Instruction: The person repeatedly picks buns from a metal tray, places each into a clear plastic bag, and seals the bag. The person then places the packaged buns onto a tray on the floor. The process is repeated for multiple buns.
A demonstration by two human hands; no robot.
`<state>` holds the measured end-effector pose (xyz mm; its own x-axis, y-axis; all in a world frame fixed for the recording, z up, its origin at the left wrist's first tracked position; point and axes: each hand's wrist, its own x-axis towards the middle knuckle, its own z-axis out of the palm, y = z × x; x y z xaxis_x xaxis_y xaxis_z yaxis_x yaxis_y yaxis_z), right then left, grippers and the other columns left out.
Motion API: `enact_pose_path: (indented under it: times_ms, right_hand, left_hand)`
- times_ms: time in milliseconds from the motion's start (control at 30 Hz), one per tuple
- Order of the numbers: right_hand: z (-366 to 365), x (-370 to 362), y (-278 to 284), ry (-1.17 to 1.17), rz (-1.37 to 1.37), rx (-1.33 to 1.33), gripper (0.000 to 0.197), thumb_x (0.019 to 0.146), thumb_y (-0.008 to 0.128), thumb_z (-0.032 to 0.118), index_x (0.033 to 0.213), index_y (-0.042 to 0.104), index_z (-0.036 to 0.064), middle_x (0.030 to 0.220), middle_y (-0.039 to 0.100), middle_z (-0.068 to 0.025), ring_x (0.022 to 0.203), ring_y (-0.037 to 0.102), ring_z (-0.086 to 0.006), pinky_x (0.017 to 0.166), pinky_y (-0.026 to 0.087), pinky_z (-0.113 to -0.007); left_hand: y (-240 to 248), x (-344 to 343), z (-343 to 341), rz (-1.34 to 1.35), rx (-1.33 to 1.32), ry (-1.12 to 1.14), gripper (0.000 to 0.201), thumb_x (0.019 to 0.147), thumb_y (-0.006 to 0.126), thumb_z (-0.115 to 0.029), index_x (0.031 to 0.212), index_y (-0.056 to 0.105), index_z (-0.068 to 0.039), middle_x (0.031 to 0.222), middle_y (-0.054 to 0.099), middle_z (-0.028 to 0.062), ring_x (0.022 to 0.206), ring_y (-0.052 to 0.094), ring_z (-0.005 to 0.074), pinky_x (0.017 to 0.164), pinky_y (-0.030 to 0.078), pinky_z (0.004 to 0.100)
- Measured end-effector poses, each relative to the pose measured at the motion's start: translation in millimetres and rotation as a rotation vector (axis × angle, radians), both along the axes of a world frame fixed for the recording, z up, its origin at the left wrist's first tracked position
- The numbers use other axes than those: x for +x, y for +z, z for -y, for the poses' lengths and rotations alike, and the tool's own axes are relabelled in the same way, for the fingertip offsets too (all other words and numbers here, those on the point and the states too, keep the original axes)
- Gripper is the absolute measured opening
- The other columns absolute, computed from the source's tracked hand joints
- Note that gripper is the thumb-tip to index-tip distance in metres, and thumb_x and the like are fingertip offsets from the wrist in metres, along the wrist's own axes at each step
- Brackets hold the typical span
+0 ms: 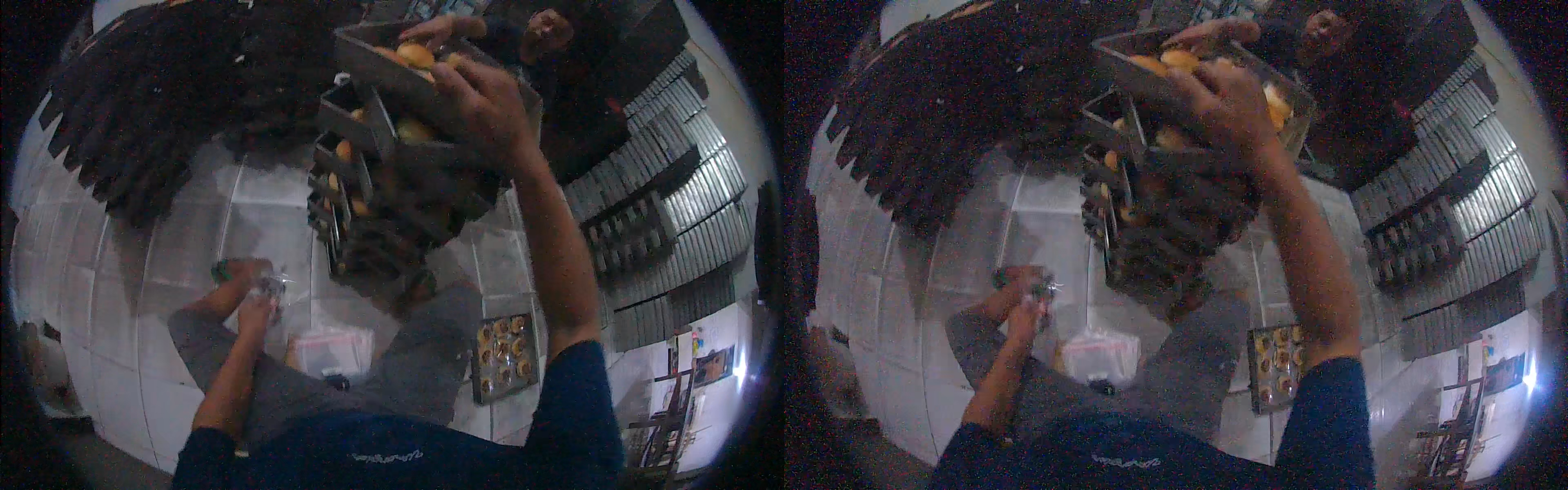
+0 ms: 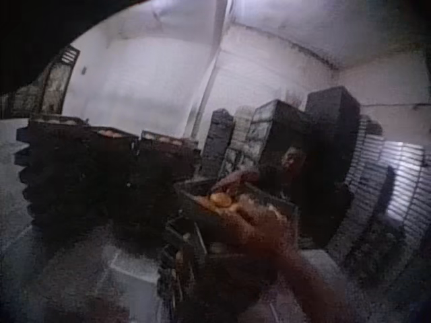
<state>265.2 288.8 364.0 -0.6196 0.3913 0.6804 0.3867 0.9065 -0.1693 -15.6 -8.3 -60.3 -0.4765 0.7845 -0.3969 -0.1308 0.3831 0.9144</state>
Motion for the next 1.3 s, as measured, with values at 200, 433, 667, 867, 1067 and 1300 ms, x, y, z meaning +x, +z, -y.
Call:
enact_pose_path:
  times_ms: [200, 433, 667, 867, 1067, 1300]
  right_hand:
    - [-160, -52, 19, -0.349, 0.527, -0.813, 0.051, 0.091, 0.073, 0.049, 0.114, 0.071, 0.0044, 0.101, 0.069, -0.0047, 0.091, 0.064, -0.0198, 0.083, 0.052, -0.038]
    - [-158, -29, 52, -0.226, 0.679, -0.807, 0.052, 0.094, 0.068, 0.047, 0.128, 0.068, 0.0063, 0.101, 0.071, -0.0003, 0.085, 0.064, -0.0116, 0.076, 0.052, -0.028]
    - [96, 22, -52, 0.090, -0.574, -1.261, 0.063, 0.098, 0.068, 0.047, 0.140, 0.055, 0.0017, 0.130, 0.066, -0.0172, 0.118, 0.067, -0.0301, 0.098, 0.059, -0.046]
    - [285, 29, -234, 0.212, -0.881, -1.982, 0.066, 0.087, 0.082, 0.033, 0.139, 0.055, 0.0029, 0.135, 0.064, -0.0140, 0.119, 0.067, -0.0326, 0.103, 0.055, -0.048]
    - [295, -4, -219, -0.043, -0.418, -0.783, 0.060, 0.078, 0.091, 0.018, 0.126, 0.058, 0.0001, 0.118, 0.070, -0.0121, 0.105, 0.071, -0.0272, 0.093, 0.057, -0.038]
    - [265, 4, -254, -0.185, -0.968, -1.007, 0.038, 0.092, 0.081, 0.024, 0.115, 0.065, -0.0010, 0.105, 0.071, -0.0083, 0.092, 0.070, -0.0169, 0.080, 0.059, -0.032]
  left_hand:
    - [-104, -35, -21, 0.126, 0.051, -0.149, 0.024, 0.097, 0.067, -0.025, 0.105, 0.068, -0.002, 0.093, 0.071, 0.0099, 0.079, 0.068, 0.0226, 0.069, 0.057, 0.0406]
    - [-62, -27, -31, 0.319, -0.052, -0.118, 0.021, 0.093, 0.076, -0.019, 0.100, 0.070, -0.001, 0.083, 0.065, 0.0041, 0.068, 0.063, 0.0170, 0.062, 0.051, 0.0290]
    - [11, -8, -40, 0.732, 0.036, 0.167, 0.027, 0.101, 0.067, -0.040, 0.103, 0.065, -0.013, 0.066, 0.048, -0.0020, 0.055, 0.045, 0.0123, 0.047, 0.036, 0.0292]
    - [86, 53, 5, 1.213, 0.121, 0.422, 0.033, 0.095, 0.079, -0.038, 0.091, 0.061, -0.011, 0.071, 0.054, -0.0010, 0.066, 0.056, 0.0147, 0.051, 0.049, 0.0205]
    - [168, 114, 12, 0.611, 0.174, 0.278, 0.042, 0.103, 0.065, -0.048, 0.103, 0.060, -0.007, 0.087, 0.066, 0.0070, 0.076, 0.067, 0.0177, 0.068, 0.060, 0.0355]
    - [189, 162, 9, 0.466, 0.573, 0.160, 0.045, 0.104, 0.064, -0.041, 0.121, 0.065, 0.000, 0.116, 0.071, 0.0119, 0.105, 0.069, 0.0193, 0.092, 0.058, 0.0364]
